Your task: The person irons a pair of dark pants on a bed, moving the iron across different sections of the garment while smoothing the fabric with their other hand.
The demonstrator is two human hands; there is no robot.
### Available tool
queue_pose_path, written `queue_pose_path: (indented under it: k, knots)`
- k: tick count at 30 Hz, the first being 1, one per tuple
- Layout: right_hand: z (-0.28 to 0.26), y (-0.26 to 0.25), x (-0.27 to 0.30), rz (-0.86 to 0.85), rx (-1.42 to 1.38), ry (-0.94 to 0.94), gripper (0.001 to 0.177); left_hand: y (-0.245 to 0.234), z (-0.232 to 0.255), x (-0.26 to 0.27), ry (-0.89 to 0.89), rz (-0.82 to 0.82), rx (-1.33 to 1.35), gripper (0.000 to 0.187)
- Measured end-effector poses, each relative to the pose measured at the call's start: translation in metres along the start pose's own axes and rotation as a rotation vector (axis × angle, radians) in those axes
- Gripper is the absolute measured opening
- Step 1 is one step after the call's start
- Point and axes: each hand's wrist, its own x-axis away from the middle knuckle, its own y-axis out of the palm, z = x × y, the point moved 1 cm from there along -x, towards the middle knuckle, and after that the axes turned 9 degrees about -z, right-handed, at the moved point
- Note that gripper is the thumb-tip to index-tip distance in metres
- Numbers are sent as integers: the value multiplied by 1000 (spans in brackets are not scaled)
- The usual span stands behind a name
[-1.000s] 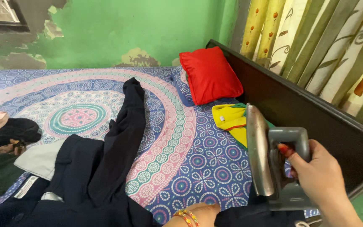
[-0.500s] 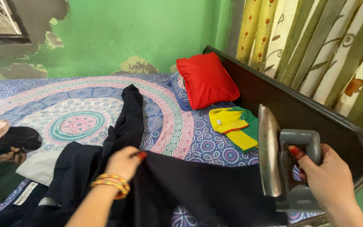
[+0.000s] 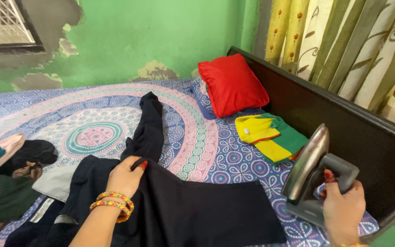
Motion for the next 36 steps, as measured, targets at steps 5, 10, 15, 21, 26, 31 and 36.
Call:
queue_pose_path:
  k: [5,10,15,21,26,31,36]
  knots:
    - [14,1,-8,22,-109,-55,37,14,21,6,-1,-69,2,31]
    - [17,1,-17,-16,-189,-164,37,21,38,11,65,-90,-7,31]
    - [33,5,-17,-61,-243,-166,38,29,49,16,45,-97,-35,30]
    - [60,0,-6,-88,-90,-223,42,44,60,21,56,-127,20,31]
    - [59,-5,-13,-102,-54,-154,45,56,72,27,50,-183,42,31]
    - [55,-6,-26,-141,-106,14,43,56,82,36,96,-213,10,33]
    - [47,-10,-28,-205,-213,66,53,52,90,45,130,-214,-10,33]
